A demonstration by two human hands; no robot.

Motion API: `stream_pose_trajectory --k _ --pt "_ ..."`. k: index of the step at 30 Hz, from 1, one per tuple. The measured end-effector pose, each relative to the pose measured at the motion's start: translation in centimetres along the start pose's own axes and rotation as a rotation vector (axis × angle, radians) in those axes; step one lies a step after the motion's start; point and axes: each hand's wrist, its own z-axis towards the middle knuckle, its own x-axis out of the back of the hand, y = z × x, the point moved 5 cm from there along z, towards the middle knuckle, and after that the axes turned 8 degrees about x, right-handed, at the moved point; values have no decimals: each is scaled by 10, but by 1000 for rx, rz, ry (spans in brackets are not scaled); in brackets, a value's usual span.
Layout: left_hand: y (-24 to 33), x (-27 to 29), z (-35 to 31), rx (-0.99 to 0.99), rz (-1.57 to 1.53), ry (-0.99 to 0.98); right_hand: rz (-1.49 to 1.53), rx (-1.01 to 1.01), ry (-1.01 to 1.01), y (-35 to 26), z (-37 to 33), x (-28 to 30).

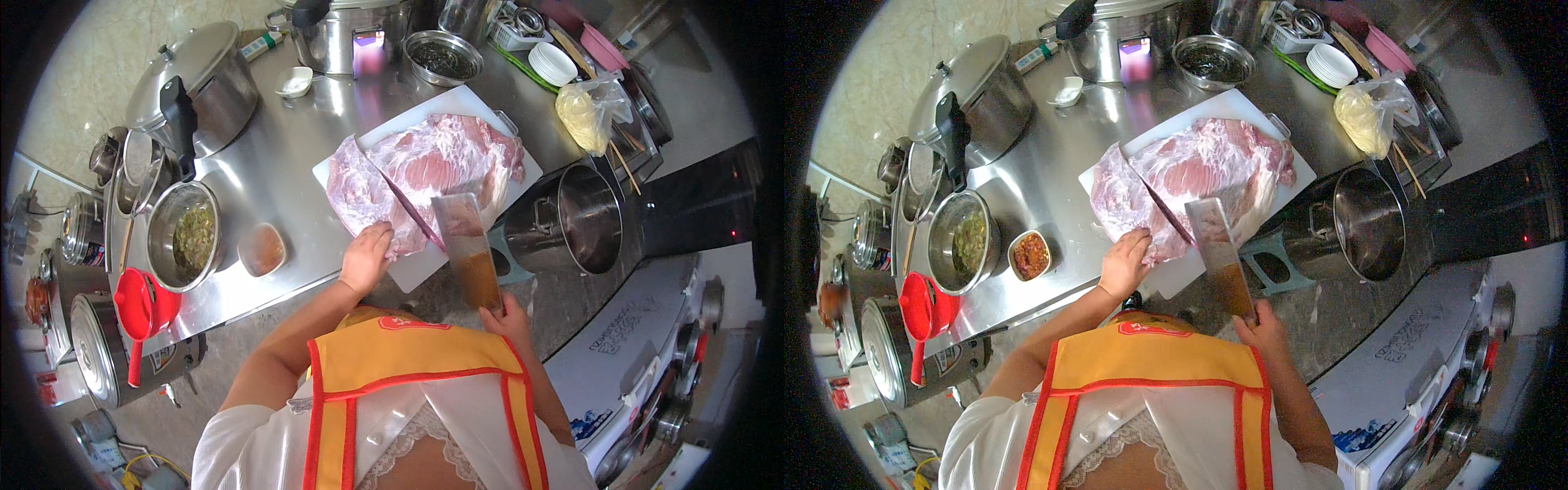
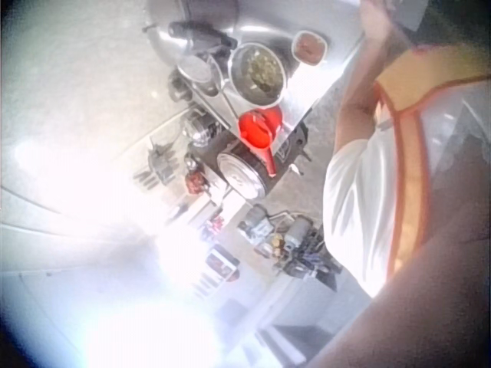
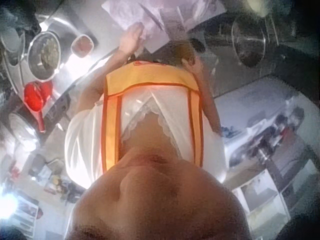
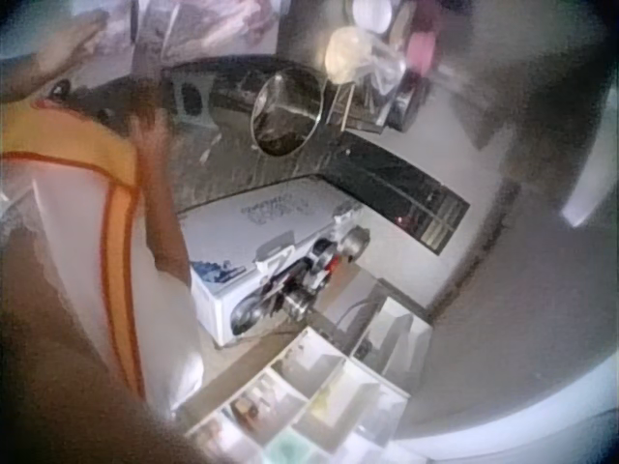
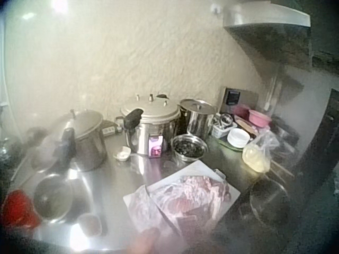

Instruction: The person fills a red scoop with water from a sink and pours it into a large metal pot. They then move the pot to a counter and begin cutting a large piece of raw meat on a cutting board using a cleaver, separating it into smaller portions.

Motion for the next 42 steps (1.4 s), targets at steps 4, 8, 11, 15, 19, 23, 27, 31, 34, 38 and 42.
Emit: stream_pose_trajectory --k 4,8,11,15,19,23,27,31,34,38,42 --pt "-2 6 -17 -44 -202 -47 -15 65 -49 -13 19 -19" --pt "-15 15 -34 3 -79 81 -120 121 -127 -40 31 -31" --pt "-12 19 -24 -38 -19 71 -153 117 -162 -44 34 -44" --pt "-13 13 -14 -11 39 17 -179 130 -169 -46 36 -56" --pt "-16 8 -12 -10 47 24 -193 126 -153 -47 35 -59" --pt "-15 9 -6 8 67 36 -177 103 -147 -45 34 -59" --pt "-18 5 -5 34 90 42 -172 127 -116 -40 32 -60" --pt "-16 2 -4 61 136 74 -179 141 -122 -40 29 -60" --pt "-16 2 -4 67 157 76 -135 120 -89 -43 26 -56" --pt "-15 1 -4 65 162 87 -131 110 -74 -38 25 -53" --pt "-21 2 -5 31 70 123 -132 126 -54 -40 21 -51"
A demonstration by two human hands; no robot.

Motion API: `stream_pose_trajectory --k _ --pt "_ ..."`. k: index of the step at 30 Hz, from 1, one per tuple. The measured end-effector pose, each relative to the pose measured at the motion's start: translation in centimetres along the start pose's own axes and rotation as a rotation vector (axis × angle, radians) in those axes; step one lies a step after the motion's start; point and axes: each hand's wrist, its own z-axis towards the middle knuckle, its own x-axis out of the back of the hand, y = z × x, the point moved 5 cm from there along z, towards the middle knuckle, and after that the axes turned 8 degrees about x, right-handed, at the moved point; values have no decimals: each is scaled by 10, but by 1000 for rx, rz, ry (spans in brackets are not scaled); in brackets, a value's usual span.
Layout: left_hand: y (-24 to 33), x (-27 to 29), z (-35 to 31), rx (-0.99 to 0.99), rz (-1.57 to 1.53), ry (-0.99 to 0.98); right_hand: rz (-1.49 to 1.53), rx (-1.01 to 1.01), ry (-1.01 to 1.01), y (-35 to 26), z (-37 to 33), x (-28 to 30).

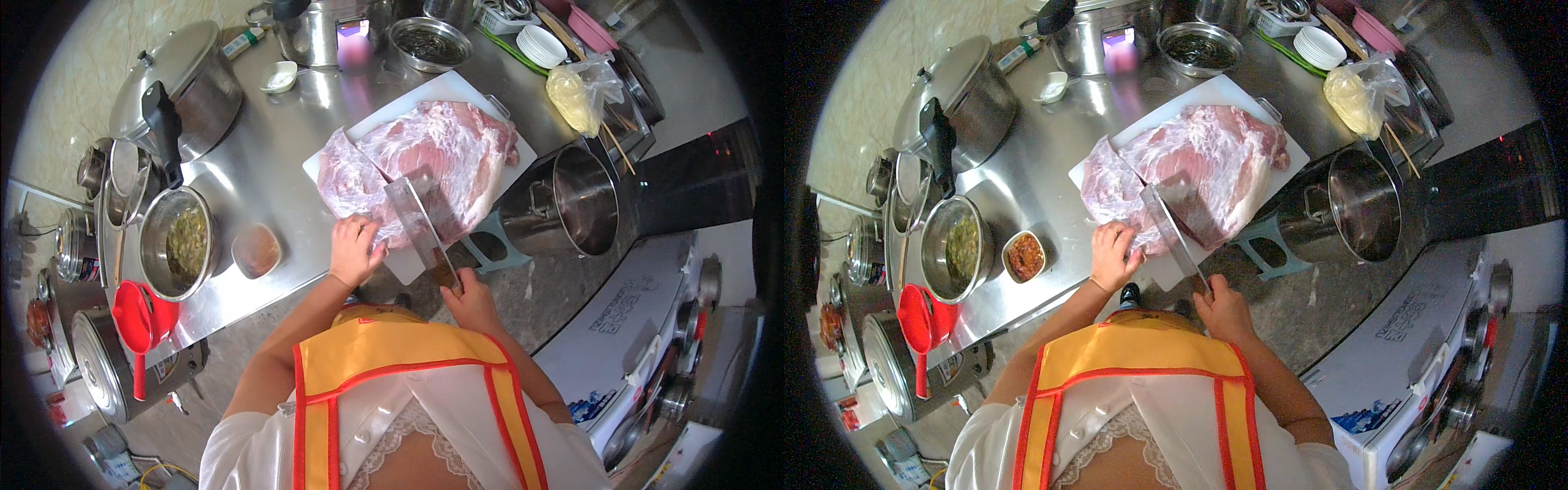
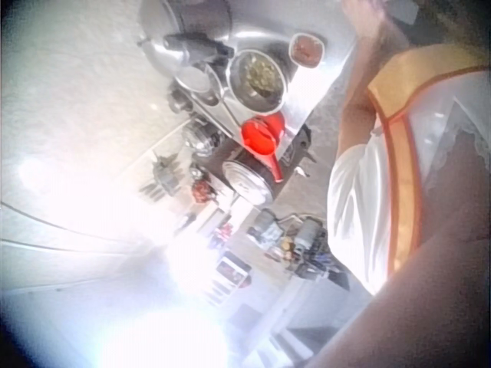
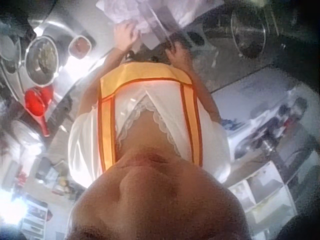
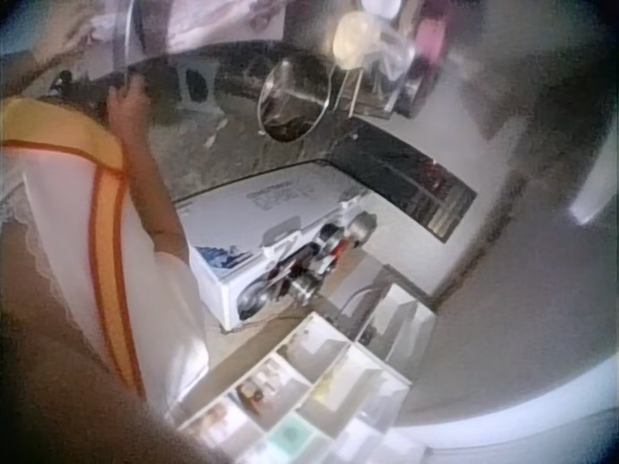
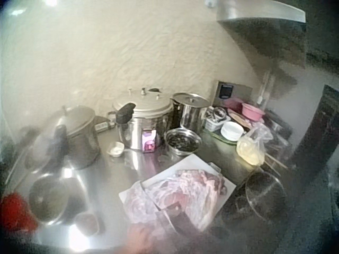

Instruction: The person fills a red scoop with water from a sink and pours it into a large metal pot. They then move the pot to a counter and begin cutting a large piece of raw meat on a cutting board using a cleaver, separating it into smaller portions.

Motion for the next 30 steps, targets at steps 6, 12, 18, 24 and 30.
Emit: stream_pose_trajectory --k 6,12,18,24,30 --pt "-5 4 3 17 -80 57 -37 3 -72 1 5 -12" --pt "8 8 10 14 33 80 -8 -20 -123 -1 5 -12" --pt "1 -1 11 31 -14 89 -61 -17 -166 0 6 -12" --pt "-4 -6 9 2 -20 101 -50 -43 -198 -1 4 -11" --pt "-7 -6 8 -12 -55 75 -93 -35 -218 2 9 -19"
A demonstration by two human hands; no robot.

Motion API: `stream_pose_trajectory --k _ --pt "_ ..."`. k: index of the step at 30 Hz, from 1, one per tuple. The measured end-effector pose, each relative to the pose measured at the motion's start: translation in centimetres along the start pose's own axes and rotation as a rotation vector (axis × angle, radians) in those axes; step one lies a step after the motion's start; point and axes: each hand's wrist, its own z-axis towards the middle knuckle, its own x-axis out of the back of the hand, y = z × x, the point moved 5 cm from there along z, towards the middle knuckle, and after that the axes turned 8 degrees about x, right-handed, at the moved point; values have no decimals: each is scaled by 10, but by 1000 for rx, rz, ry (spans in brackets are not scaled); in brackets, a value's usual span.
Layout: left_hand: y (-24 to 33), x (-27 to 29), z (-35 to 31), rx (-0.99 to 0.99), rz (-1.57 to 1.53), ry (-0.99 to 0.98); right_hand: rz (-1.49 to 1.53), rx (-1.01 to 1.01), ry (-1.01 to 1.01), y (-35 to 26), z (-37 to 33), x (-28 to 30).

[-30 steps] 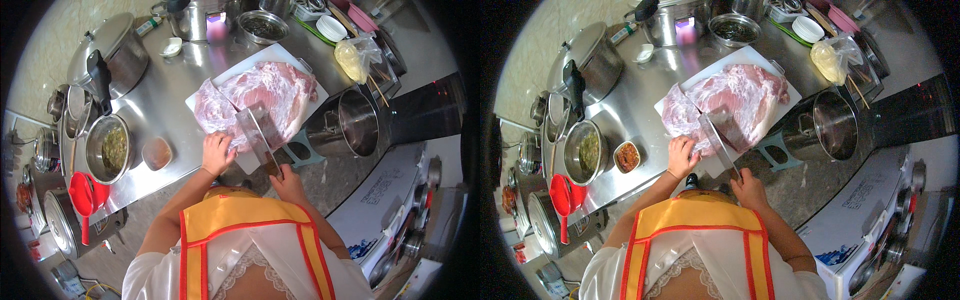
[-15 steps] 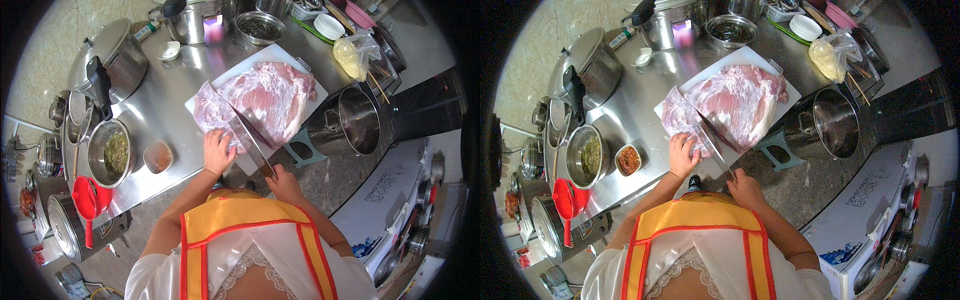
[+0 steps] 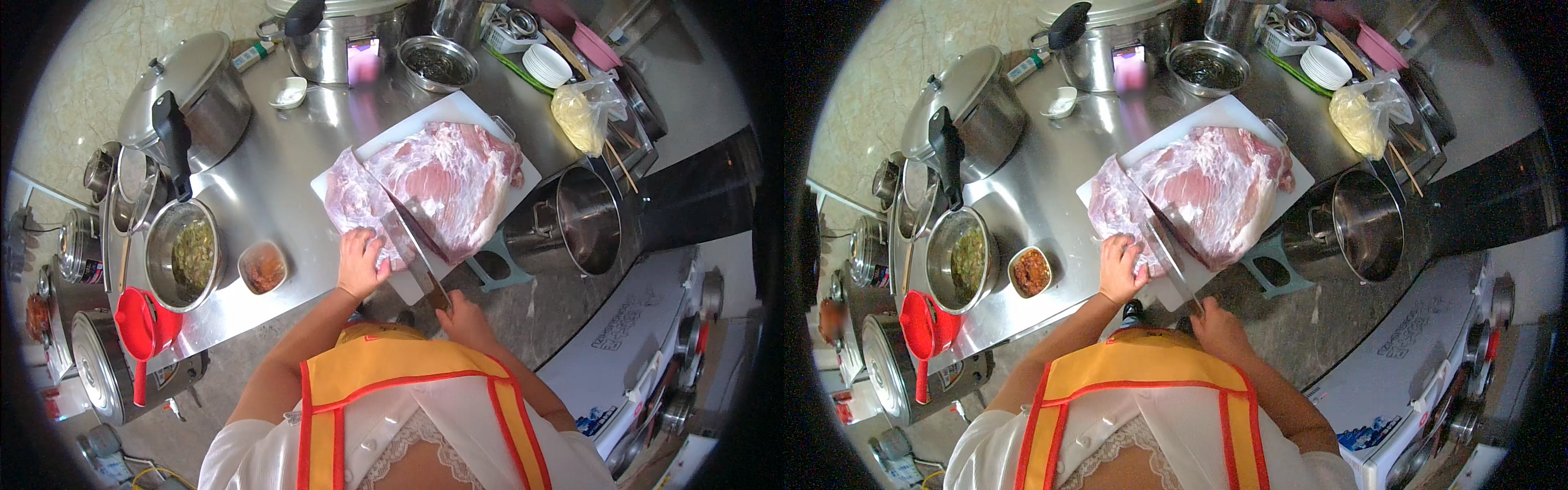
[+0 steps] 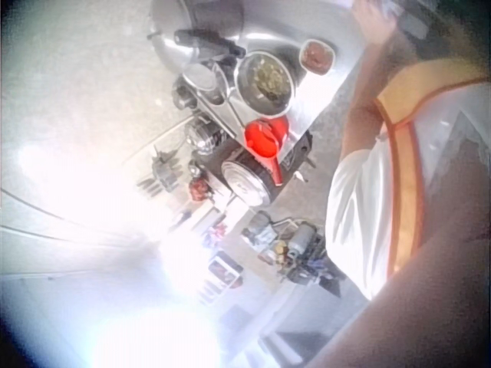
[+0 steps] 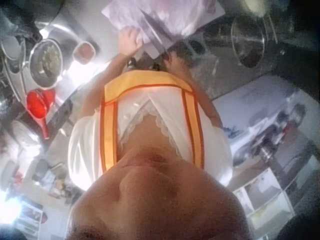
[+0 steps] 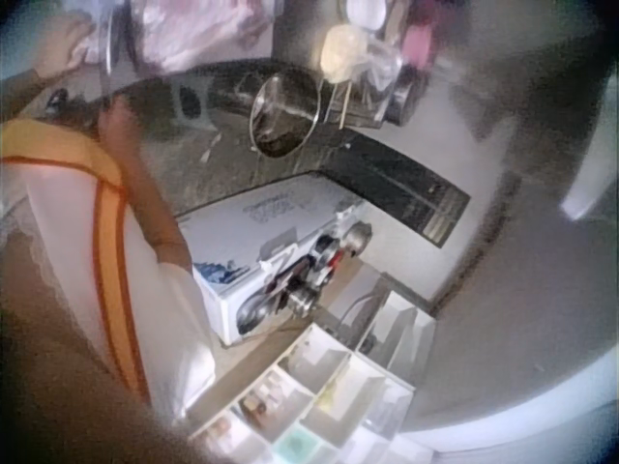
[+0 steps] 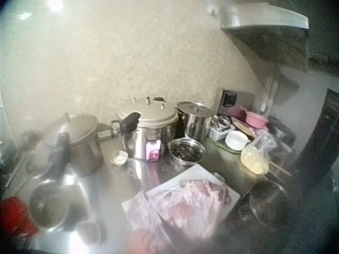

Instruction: The person fills a red scoop with water from a sink and pours it into a large metal pot. They then move the pot to a counter and begin cutting a large piece of raw meat on a cutting board using a cleaver, separating it into smaller portions.

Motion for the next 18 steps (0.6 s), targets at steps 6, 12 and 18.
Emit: stream_pose_trajectory --k 6,12,18 --pt "-4 -1 -1 6 -28 -8 -26 0 -29 -4 10 -1" --pt "-5 -1 -1 -8 -36 -11 32 91 27 -29 42 8" --pt "-6 -1 2 32 -37 -19 -15 183 48 -55 90 12"
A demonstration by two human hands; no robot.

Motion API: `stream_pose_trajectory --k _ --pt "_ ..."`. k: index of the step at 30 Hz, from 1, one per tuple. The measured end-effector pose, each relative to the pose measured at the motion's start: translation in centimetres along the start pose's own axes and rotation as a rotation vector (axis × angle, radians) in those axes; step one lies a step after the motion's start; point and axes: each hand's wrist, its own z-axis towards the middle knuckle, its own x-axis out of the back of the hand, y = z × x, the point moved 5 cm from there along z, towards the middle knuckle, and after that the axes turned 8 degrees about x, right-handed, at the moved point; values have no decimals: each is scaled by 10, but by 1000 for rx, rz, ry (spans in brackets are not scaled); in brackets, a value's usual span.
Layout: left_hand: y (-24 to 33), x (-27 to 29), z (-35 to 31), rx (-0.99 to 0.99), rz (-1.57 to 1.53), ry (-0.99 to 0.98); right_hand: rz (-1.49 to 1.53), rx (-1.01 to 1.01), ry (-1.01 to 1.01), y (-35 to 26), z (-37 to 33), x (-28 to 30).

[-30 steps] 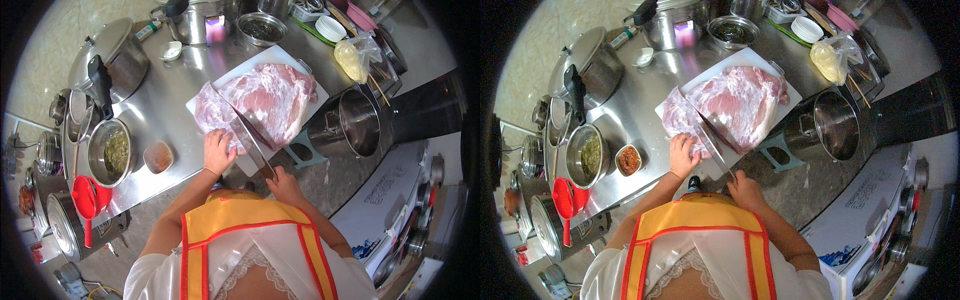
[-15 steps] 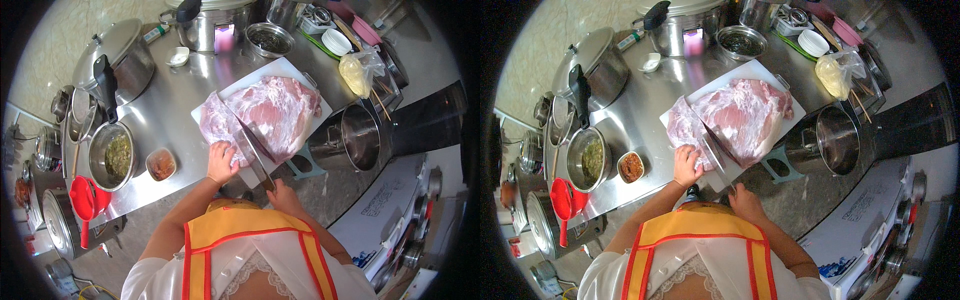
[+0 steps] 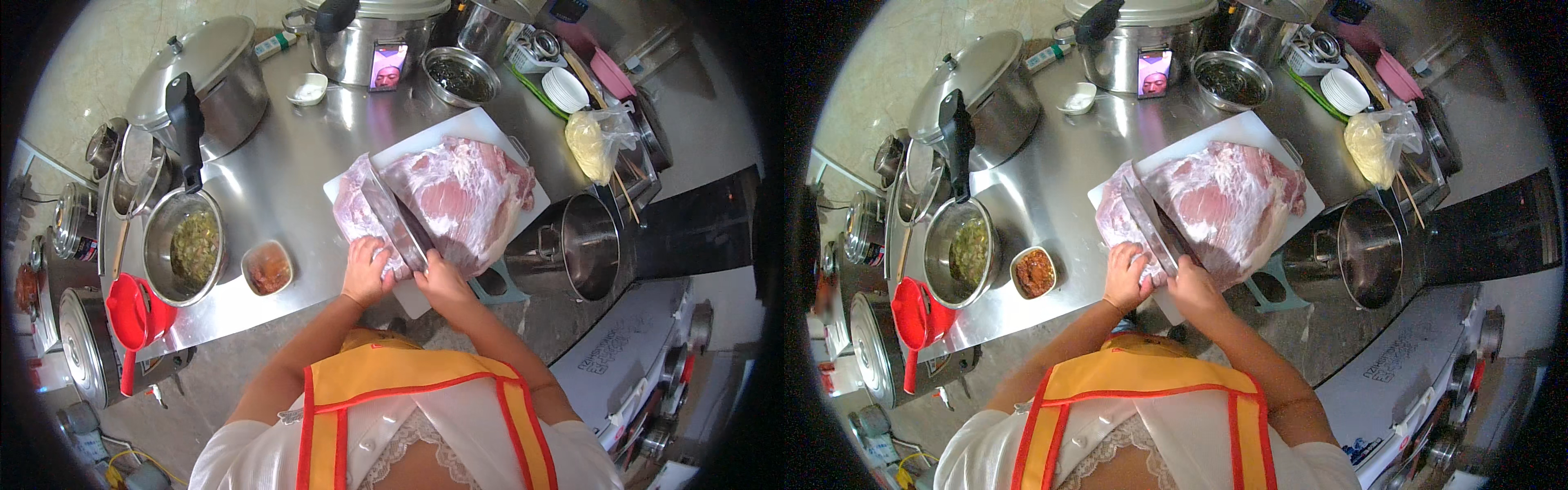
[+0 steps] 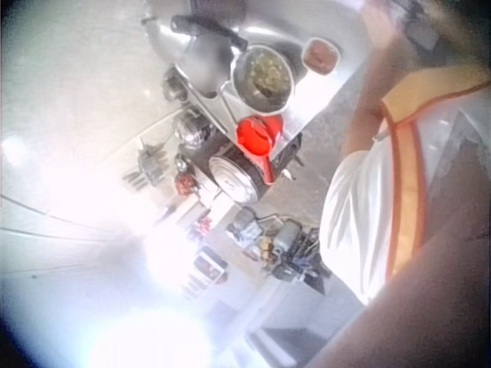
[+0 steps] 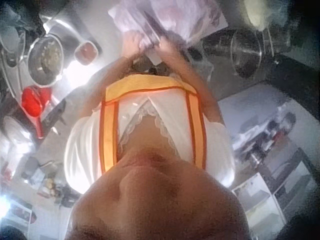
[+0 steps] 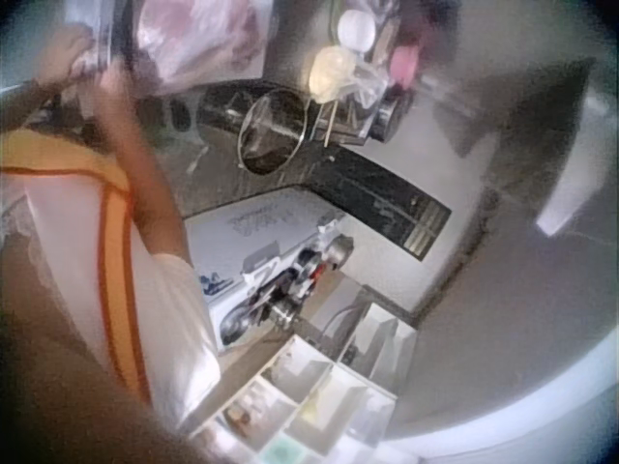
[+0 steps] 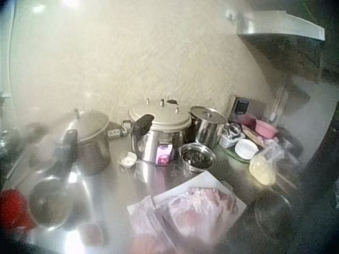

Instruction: The person fills a red scoop with water from a sink and pours it into a large metal pot. They then move the pot to a counter and begin cutting a large piece of raw meat on a cutting board using a cleaver, separating it into smaller portions.

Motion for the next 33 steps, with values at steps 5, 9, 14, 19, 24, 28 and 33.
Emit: stream_pose_trajectory --k 5,9,14,19,24,28,33 --pt "-4 0 -2 33 -2 -3 -29 -136 -91 19 -44 -7" --pt "-1 0 -1 24 -7 -19 -44 -33 -42 8 -21 -9" --pt "0 1 0 30 -11 7 -71 19 -40 -5 26 -14" --pt "-2 0 -4 25 -41 -65 -15 -38 -10 15 -15 -12" --pt "-4 -3 -4 43 -15 -23 -81 55 3 -7 37 -22" --pt "-4 0 -2 22 -54 2 -54 39 -35 -13 55 -19" --pt "-2 5 -1 9 -123 -44 -34 -40 -85 1 28 -18"
